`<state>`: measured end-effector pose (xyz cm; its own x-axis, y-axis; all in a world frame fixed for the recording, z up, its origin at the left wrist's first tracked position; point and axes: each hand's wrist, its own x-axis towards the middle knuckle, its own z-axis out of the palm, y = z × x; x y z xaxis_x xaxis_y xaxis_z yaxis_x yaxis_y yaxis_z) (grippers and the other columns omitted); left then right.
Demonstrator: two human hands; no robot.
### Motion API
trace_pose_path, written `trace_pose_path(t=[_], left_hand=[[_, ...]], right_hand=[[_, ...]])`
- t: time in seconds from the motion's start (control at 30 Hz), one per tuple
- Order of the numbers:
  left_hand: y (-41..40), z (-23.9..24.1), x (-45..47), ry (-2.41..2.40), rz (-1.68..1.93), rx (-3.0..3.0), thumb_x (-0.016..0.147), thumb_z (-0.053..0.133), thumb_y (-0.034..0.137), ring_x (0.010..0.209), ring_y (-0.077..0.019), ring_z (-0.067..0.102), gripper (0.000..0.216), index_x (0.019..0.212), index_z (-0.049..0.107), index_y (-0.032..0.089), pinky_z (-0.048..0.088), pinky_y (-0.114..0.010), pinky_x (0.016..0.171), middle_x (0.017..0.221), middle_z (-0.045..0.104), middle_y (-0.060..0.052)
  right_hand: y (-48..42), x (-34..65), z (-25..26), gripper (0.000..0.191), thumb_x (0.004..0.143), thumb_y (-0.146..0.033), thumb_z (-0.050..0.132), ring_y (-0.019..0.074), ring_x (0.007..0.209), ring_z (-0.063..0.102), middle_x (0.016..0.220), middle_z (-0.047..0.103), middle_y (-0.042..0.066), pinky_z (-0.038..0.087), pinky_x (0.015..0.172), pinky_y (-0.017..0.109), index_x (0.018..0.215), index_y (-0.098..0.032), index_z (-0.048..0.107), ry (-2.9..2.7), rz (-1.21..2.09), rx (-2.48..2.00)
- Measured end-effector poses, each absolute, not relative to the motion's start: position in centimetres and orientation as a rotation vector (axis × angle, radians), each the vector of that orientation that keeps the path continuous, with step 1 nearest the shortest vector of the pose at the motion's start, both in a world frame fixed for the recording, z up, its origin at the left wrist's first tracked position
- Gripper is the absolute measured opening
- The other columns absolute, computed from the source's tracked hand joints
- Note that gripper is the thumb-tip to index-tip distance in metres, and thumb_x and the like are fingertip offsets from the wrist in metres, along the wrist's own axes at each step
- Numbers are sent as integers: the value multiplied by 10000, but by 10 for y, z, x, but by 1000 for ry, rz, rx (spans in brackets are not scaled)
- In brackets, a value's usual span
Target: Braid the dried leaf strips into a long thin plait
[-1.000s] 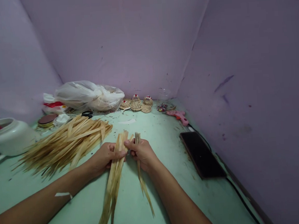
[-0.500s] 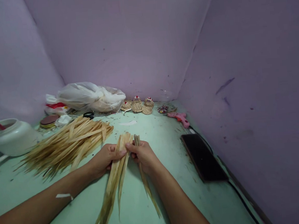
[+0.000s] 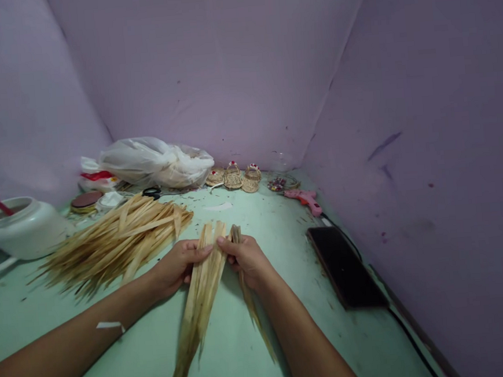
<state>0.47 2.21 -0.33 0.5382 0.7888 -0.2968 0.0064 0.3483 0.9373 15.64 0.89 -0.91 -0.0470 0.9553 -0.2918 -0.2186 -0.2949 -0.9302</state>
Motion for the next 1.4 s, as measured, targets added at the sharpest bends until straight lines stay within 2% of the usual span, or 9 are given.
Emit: trace_pose_path(t=[0.2,0.33,0.47,0.67,0.83,0.93,1.13,1.3,1.4], left_hand=[[27,1,1,863,577,1027,615,622,458,365,-38,355,361,653,528,112,191,-161,316,504,471,22],[30,0,-2,829,547,1017,648,600,424,374,-36,381,346,759,575,98,209,-155,310,592,541,-17],[31,-1,-3,791,529,1041,629,622,360,394,-36,397,320,793,592,87,202,-150,309,635,565,-40],[32,-6,-3,802,552,1095,617,636,354,376,-34,383,293,759,585,104,226,-147,310,559,532,-4],[32,-10,-2,863,563,1200,605,647,411,291,-29,321,314,627,535,118,205,-143,280,377,422,47],[33,-11,-2,859,578,1211,611,648,413,293,-32,341,316,627,533,120,200,-136,275,380,440,40],[34,-12,-2,847,565,1194,659,604,441,294,-29,352,340,660,546,107,256,-135,289,394,464,28],[30,-13,2,924,584,1225,602,646,389,278,-37,357,297,620,536,114,250,-133,270,354,448,40],[31,-15,2,884,563,1228,616,628,383,284,-34,365,284,619,535,114,278,-131,283,361,456,38]], right_hand=[[11,164,-6,309,556,-350,702,34,375,300,443,392,-40,96,334,182,558,-139,477,-911,1567,-1244],[11,166,-6,298,587,-377,681,37,372,313,446,445,-18,93,328,187,578,-116,537,-987,1579,-1238],[10,166,-6,280,578,-350,699,38,398,361,560,536,17,104,331,182,631,-114,557,-1014,1609,-1216],[8,162,-4,318,538,-358,725,32,377,311,451,436,-31,99,337,184,574,-128,509,-996,1600,-1226],[7,159,-6,317,524,-336,741,51,396,370,488,493,-18,217,355,184,675,-117,570,-955,1601,-1277],[7,159,-8,311,525,-310,744,75,413,422,490,520,-2,278,374,198,703,-106,590,-939,1610,-1273],[8,159,-9,302,535,-303,738,92,437,478,545,576,28,313,382,197,710,-101,598,-951,1601,-1292],[5,154,-3,357,481,-312,759,141,521,565,618,628,57,424,492,243,724,-98,609,-978,1600,-1314],[4,153,-1,315,493,-280,742,143,499,562,584,625,62,422,481,244,710,-92,610,-954,1618,-1339]])
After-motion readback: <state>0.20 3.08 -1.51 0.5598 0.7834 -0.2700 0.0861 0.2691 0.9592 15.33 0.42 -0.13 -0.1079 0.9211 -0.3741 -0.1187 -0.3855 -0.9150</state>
